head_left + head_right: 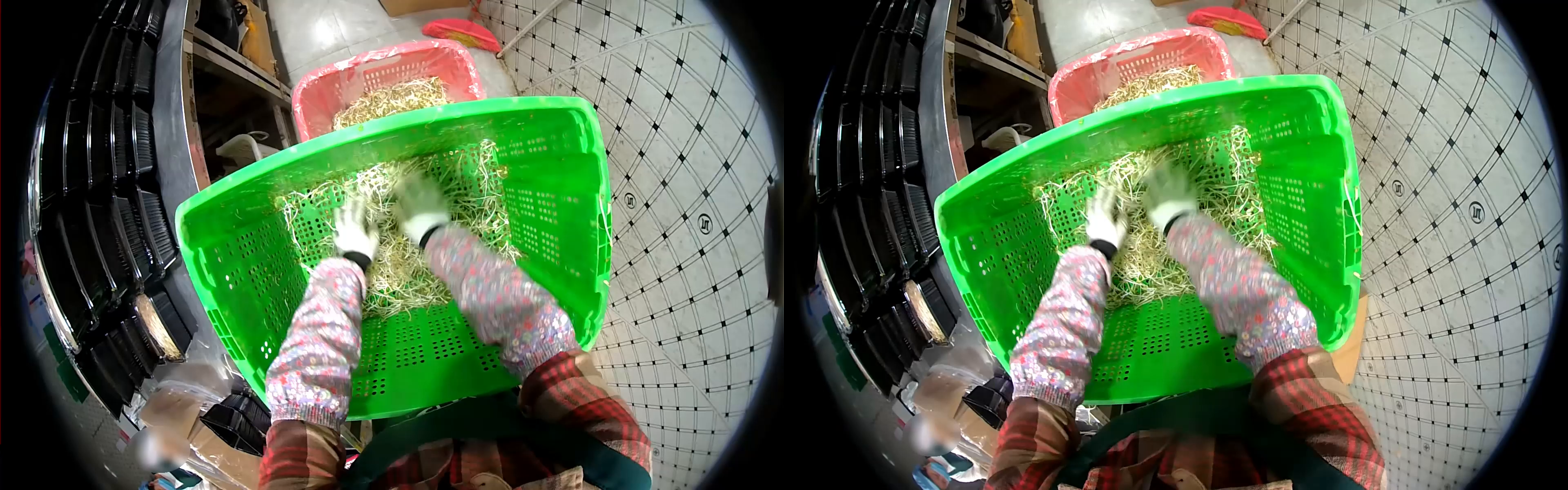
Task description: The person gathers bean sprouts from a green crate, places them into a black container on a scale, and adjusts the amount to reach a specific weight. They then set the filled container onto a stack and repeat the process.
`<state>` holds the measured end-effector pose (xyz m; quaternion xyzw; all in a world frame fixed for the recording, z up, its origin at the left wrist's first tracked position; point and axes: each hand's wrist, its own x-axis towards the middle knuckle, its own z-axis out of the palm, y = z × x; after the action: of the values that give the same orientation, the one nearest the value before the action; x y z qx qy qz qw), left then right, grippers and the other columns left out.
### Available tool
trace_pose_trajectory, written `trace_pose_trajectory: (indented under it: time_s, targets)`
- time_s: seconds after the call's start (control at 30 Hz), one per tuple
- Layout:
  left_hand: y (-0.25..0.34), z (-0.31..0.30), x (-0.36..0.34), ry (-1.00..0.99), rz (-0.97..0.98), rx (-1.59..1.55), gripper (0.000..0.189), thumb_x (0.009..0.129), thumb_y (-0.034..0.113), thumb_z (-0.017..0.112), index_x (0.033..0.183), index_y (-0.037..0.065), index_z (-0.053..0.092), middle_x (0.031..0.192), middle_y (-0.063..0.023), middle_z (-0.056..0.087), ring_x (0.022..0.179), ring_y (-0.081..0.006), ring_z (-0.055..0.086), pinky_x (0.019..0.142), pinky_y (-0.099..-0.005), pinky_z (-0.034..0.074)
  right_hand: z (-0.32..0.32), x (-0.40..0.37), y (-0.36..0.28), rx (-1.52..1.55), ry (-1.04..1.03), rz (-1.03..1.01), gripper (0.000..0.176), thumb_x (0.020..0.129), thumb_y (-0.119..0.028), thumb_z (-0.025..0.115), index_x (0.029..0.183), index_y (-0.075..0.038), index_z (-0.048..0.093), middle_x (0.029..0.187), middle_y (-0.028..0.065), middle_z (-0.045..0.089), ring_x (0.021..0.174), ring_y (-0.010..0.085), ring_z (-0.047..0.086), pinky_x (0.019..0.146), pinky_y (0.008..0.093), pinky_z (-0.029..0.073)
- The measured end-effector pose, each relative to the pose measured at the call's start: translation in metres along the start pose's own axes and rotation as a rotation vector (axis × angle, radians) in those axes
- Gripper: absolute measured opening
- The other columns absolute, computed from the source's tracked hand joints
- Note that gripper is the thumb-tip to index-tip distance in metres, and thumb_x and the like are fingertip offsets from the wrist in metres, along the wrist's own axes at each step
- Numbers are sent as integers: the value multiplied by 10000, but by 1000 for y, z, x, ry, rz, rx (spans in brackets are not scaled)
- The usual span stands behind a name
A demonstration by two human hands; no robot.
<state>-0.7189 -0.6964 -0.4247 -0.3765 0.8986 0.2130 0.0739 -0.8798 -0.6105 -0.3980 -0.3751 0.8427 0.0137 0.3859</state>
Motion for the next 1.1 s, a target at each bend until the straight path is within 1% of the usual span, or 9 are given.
trace_pose_trajectory:
  time_s: [0.1,0.17,0.27,0.37,0.7,0.77,0.83,0.97,1.1]
  targets:
    - [4,-29,-40,101,183,-220,560,799,149,565,1352,116,484,1371,-179,474,1269,-363,436,1119,-463,288,17,-82,-12,57,304,-417,475,897,-364,528,1349,-230,471,1508,95,301,1377,312,296,1047,564,311]
    - [-18,-48,-44,249,179,-230,552,767,79,561,1315,118,519,1342,-170,496,1227,-357,462,1084,-450,336,-46,-66,1,40,-53,-286,491,892,-350,544,1353,-200,468,1518,104,283,1395,292,267,1067,562,277]
    - [-41,-56,-11,233,-24,-256,584,789,135,576,1362,107,469,1412,-176,433,1291,-352,394,1114,-459,288,-22,-12,74,331,489,80,600,896,-363,530,1434,-166,352,1549,129,215,1424,305,194,1099,547,217]
    - [-18,-42,27,144,11,-206,689,813,169,580,1459,164,342,1499,-134,340,1378,-369,291,1142,-442,236,-20,8,51,145,404,335,684,911,-427,478,1498,-176,233,1573,126,149,1432,343,156,1111,561,184]
    - [-8,-74,-95,-1,443,-154,343,794,147,589,1134,102,609,1228,-150,573,1193,-358,481,1029,-506,339,29,-101,8,-74,108,-693,409,941,-348,456,1328,-230,519,1511,59,321,1371,328,294,1087,578,243]
    - [-32,-68,-76,183,311,-349,413,787,115,593,1199,88,596,1261,-181,550,1204,-369,470,1057,-478,334,5,-68,6,163,21,-524,378,947,-351,464,1291,-219,549,1418,74,458,1278,311,432,1028,511,357]
    - [-52,-49,-51,352,-19,-232,485,841,204,613,1307,99,531,1390,-236,425,1263,-409,403,1072,-487,310,-1,-30,-1,203,493,-512,379,916,-294,511,1272,-169,547,1348,85,514,1216,317,476,975,470,399]
    - [-37,-29,-56,78,-185,-234,645,828,339,657,1405,157,435,1469,-287,283,1335,-440,302,1122,-489,228,4,-17,-44,-7,177,-263,581,903,-397,512,1426,-192,361,1536,55,268,1395,315,259,1071,554,292]
    - [-10,-39,-141,-328,131,-198,754,765,305,715,1434,195,385,1488,-270,240,1329,-452,304,1105,-518,275,46,-112,-23,-283,-42,-668,692,872,-503,515,1466,-216,308,1558,57,191,1399,313,244,1043,693,217]
